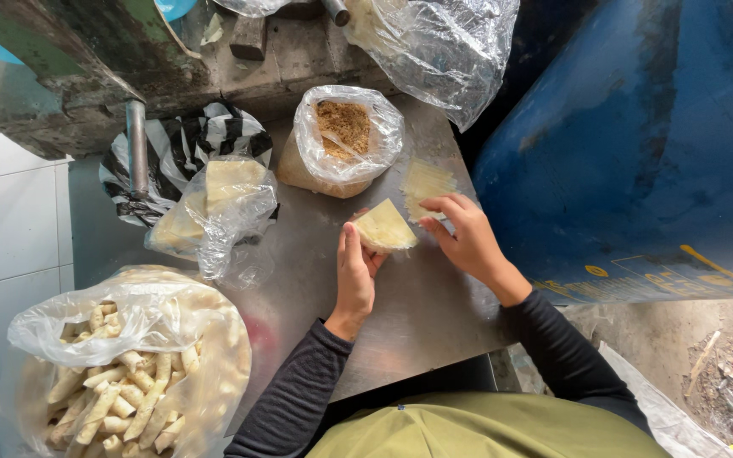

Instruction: The person peels a white root vegetable by hand, cuts it into slices with a knife on a metal table, then wraps the slices together with brown filling in thin dough wrappers, setting finished wrapped pieces on the table.

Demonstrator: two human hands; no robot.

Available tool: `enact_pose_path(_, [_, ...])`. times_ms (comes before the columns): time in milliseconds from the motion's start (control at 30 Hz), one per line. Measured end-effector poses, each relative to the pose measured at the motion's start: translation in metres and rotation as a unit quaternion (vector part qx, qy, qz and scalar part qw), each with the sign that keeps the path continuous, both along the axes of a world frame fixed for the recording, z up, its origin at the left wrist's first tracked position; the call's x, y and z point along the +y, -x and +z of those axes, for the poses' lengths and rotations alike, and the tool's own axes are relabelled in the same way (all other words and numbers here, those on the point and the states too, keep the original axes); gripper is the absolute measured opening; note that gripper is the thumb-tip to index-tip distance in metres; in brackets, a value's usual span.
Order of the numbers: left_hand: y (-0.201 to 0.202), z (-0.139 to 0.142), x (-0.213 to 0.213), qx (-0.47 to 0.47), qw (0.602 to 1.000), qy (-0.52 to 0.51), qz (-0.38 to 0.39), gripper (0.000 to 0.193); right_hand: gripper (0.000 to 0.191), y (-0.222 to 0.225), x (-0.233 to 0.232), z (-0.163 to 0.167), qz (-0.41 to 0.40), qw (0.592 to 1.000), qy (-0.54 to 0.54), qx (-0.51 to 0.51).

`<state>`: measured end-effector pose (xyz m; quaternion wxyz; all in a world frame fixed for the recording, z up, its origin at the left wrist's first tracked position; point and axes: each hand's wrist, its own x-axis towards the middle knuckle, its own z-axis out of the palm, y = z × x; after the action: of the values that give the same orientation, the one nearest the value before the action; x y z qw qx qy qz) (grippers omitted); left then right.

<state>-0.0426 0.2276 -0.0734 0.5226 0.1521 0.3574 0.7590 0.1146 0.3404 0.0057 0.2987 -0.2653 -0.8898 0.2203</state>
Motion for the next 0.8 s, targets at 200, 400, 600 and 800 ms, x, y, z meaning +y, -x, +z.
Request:
enact_pose_path(200, [-0.005,0.001,-0.007,0.021,0.998,-0.039,-0.047,0.074,0.025,0.016,-0.023,0.005,0.073,0.992,0.098,0.033])
enact_pose_path(400, [-0.007,0.012,-0.005,0.152,0.988,-0.025,-0.010,0.056,0.016,0.017,-0.007,-0.012,0.030,0.944,0.323,0.059])
enact_pose_path(600, [-0.009,0.015,-0.005,0.256,0.966,0.035,0.017,0.043,0.016,0.008,-0.003,-0.032,0.067,0.894,0.438,0.073])
enact_pose_path(800, [-0.005,0.001,0.001,0.152,0.986,0.069,0.013,0.037,0.012,-0.009,0.044,-0.037,-0.006,0.819,0.525,0.233])
